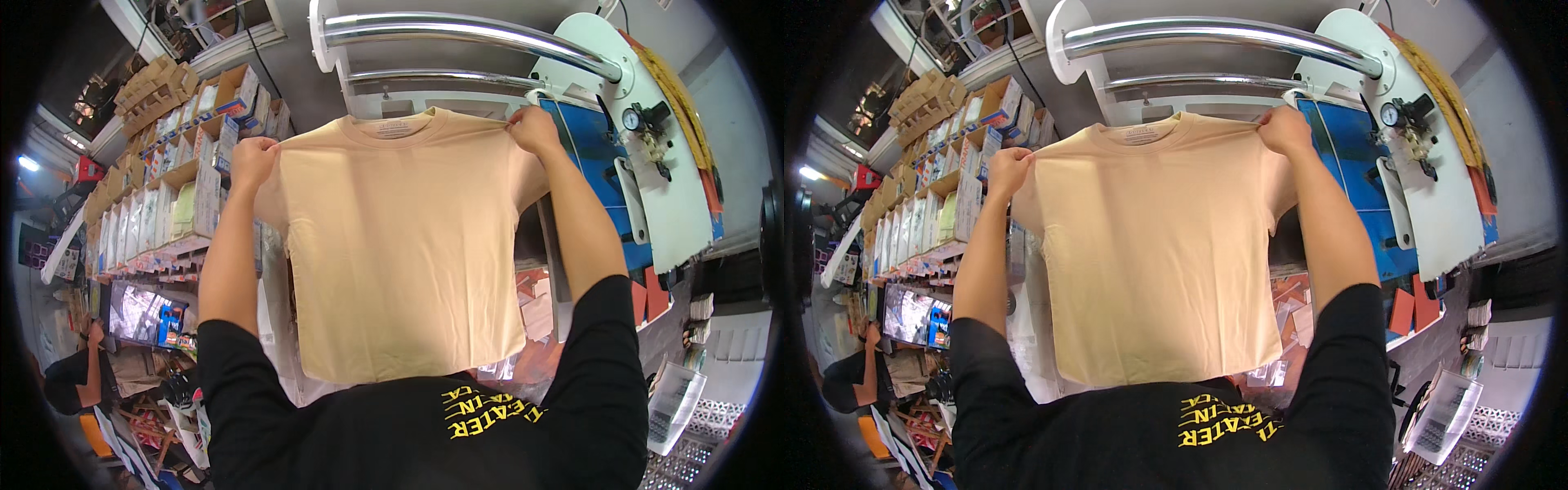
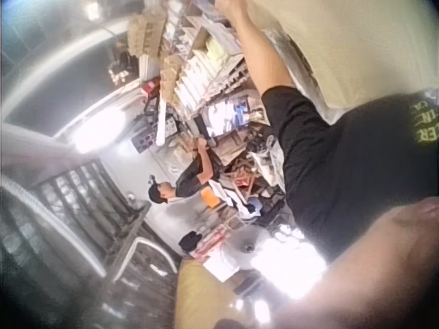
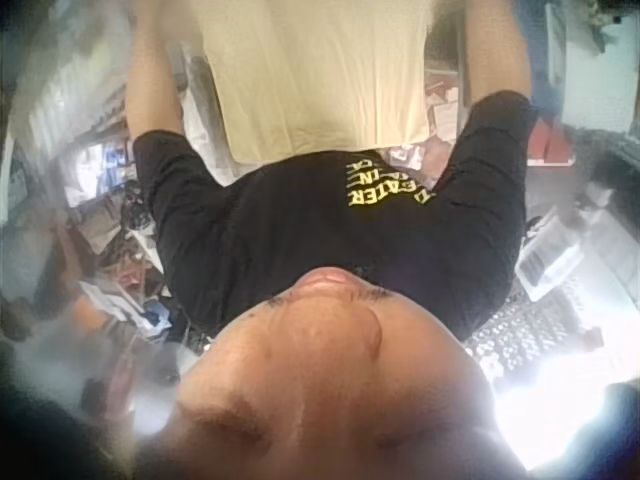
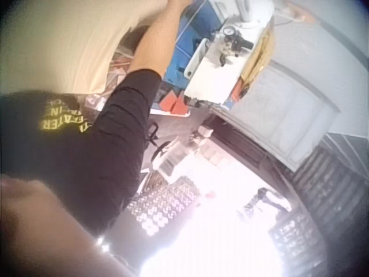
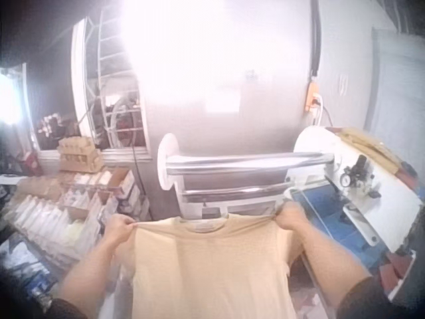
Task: The person prepares shirts for printing by hand, using scissors to trim graphic transfer sheets and positioning them onto t-shirts placed on a heat press machine.
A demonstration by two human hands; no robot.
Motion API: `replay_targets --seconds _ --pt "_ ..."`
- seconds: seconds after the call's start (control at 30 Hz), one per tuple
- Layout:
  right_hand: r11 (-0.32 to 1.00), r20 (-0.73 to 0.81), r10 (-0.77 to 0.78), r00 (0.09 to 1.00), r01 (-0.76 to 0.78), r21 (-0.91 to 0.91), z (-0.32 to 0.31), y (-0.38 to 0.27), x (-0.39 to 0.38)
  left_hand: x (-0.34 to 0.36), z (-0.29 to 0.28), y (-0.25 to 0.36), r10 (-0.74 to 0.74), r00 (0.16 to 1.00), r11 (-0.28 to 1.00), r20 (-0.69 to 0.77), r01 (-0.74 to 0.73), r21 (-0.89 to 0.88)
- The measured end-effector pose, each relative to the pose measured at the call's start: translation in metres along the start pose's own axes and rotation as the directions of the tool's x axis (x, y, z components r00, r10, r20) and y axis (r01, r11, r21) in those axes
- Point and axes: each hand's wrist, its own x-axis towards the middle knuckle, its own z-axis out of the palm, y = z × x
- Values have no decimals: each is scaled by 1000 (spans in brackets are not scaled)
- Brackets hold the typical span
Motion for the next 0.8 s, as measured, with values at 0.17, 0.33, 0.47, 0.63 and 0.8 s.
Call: replay_targets --seconds 0.17,0.33,0.47,0.63,0.8 --pt "851 248 400 882 -458 256 76 -30 41 30 81 -51 -446 879 766 167 471 -438" --pt "855 -38 380 924 -336 396 150 9 78 46 128 -38 -471 881 668 27 377 -642" --pt "891 -91 308 947 -254 376 139 -34 75 54 130 -69 -455 890 743 -26 363 -563" --pt "975 -94 -222 971 220 -30 161 -60 31 24 160 -4 262 948 950 -179 -286 -123" --pt "981 147 -178 973 187 -49 154 -111 10 -1 155 79 224 949 952 222 -262 159"
